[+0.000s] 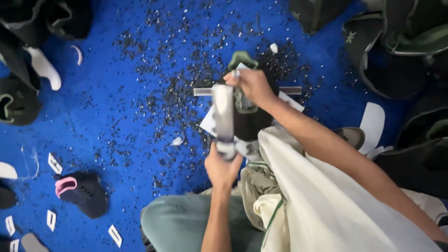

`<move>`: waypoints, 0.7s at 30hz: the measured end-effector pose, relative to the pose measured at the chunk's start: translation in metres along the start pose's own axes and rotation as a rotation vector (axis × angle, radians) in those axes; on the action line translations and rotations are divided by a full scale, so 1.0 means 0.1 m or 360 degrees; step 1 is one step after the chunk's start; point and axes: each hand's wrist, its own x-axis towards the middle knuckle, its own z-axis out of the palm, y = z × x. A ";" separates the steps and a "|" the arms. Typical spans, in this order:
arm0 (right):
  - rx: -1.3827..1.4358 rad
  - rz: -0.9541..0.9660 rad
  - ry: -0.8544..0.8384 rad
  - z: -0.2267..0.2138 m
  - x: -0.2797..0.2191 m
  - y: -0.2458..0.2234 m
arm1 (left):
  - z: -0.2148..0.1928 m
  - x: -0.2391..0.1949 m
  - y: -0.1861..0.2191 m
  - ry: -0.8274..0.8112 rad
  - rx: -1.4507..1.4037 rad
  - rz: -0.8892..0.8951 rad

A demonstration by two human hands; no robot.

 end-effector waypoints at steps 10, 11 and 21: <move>0.0283 0.0430 0.0155 0.00 0.24 0.21 | -0.86 -0.16 1.21 0.0186 0.1029 0.1021; 0.0171 0.0204 0.0144 -0.03 0.20 0.14 | -0.74 -0.07 1.17 0.0313 -0.0115 0.1242; 0.1743 0.0567 0.0719 -0.20 -0.03 0.77 | -0.63 -0.70 0.09 -0.0338 0.0335 -0.0426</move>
